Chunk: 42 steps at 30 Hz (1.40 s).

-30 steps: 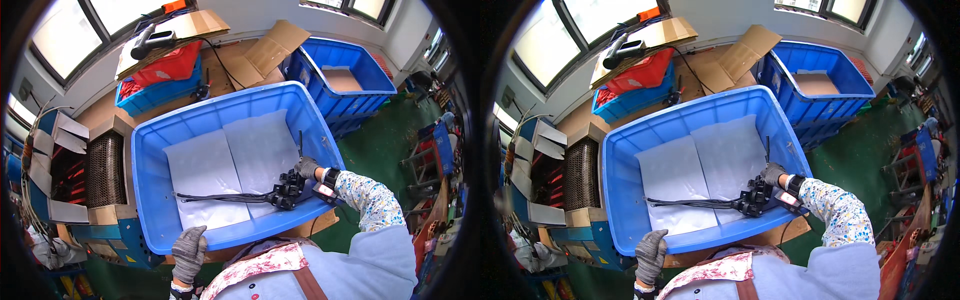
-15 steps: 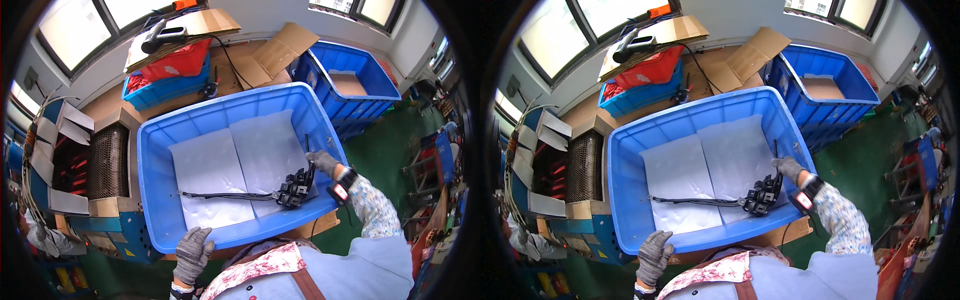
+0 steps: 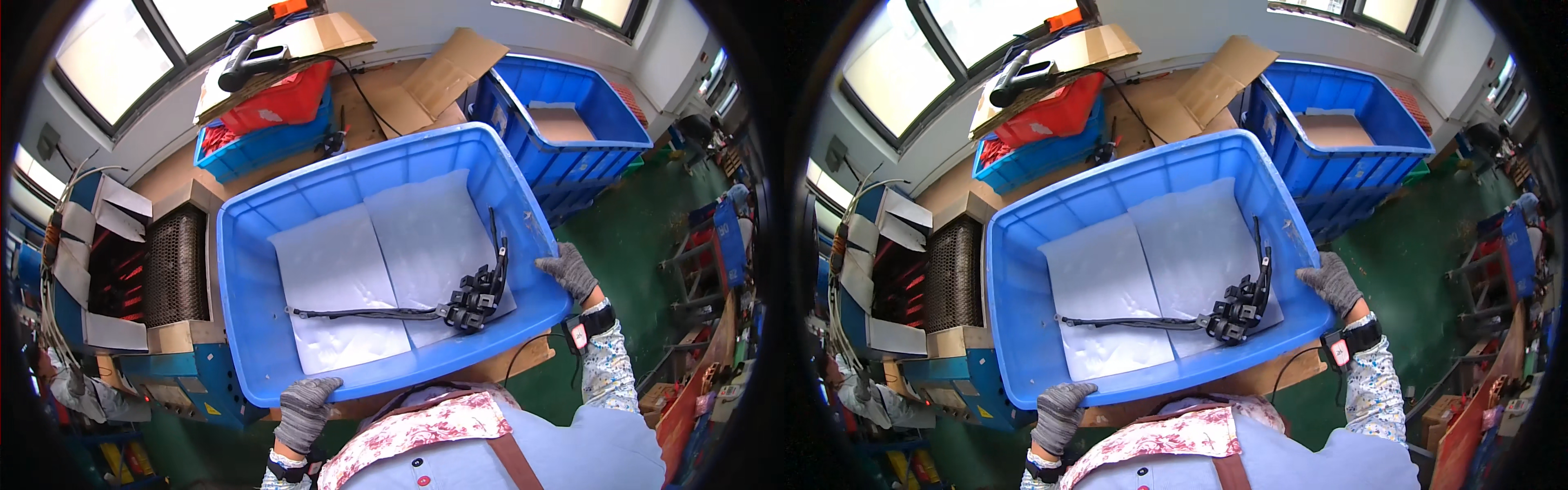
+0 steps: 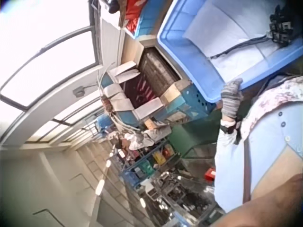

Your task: The recorder uses a heat gun to process or shrink wrap components of mechanical assemblies and organizes them in a bin.

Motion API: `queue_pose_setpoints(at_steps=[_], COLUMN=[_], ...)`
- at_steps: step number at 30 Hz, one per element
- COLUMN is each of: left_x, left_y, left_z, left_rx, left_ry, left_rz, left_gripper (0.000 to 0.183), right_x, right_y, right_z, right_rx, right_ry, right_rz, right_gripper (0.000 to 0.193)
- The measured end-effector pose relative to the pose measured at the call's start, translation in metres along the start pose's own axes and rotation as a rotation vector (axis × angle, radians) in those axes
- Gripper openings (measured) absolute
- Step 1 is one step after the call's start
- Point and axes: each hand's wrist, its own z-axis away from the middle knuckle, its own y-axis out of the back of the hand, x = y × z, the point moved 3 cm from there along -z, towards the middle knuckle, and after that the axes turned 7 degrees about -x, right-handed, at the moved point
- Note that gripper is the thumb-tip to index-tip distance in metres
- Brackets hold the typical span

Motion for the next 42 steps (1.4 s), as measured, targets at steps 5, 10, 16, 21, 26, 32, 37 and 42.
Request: queue_pose_setpoints(at_steps=[5, 10, 16, 21, 26, 32, 37, 42], left_x=[-0.002, -0.003, -0.007, -0.009, -0.010, -0.017, -0.013, -0.013], left_y=[0.007, 0.008, 0.003, -0.003, 0.000, -0.005, 0.000, 0.005], left_z=[0.003, 0.003, 0.004, 0.006, 0.011, 0.019, 0.009, 0.010], left_rx=[-0.041, -0.006, -0.039, 0.022, 0.074, 0.082, 0.015, 0.031], left_ry=[0.027, 0.016, 0.044, 0.023, 0.029, 0.074, 0.101, 0.112], left_rz=[-0.048, 0.038, 0.021, 0.035, 0.088, 0.057, 0.068, 0.075], left_gripper=[0.029, 0.030, 0.031, 0.031, 0.028, 0.033, 0.030, 0.030], right_x=[0.001, -0.077, -0.114, -0.018, -0.019, -0.022, -0.003, -0.055], right_y=[-0.002, -0.020, -0.103, -0.150, -0.173, -0.177, -0.160, -0.153], right_z=[0.018, 0.042, -0.017, -0.091, -0.085, -0.073, -0.063, -0.057], right_rx=[0.002, 0.428, -0.461, -0.807, -0.929, -1.039, -0.993, -0.500], right_ry=[0.043, 0.171, 0.391, -0.009, -0.175, -0.266, -0.492, 0.225], right_rz=[0.218, 0.780, 1.059, 1.329, 1.162, 1.257, 0.989, 1.290], right_gripper=[0.029, 0.045, 0.048, 0.070, 0.068, 0.039, 0.041, 0.049])
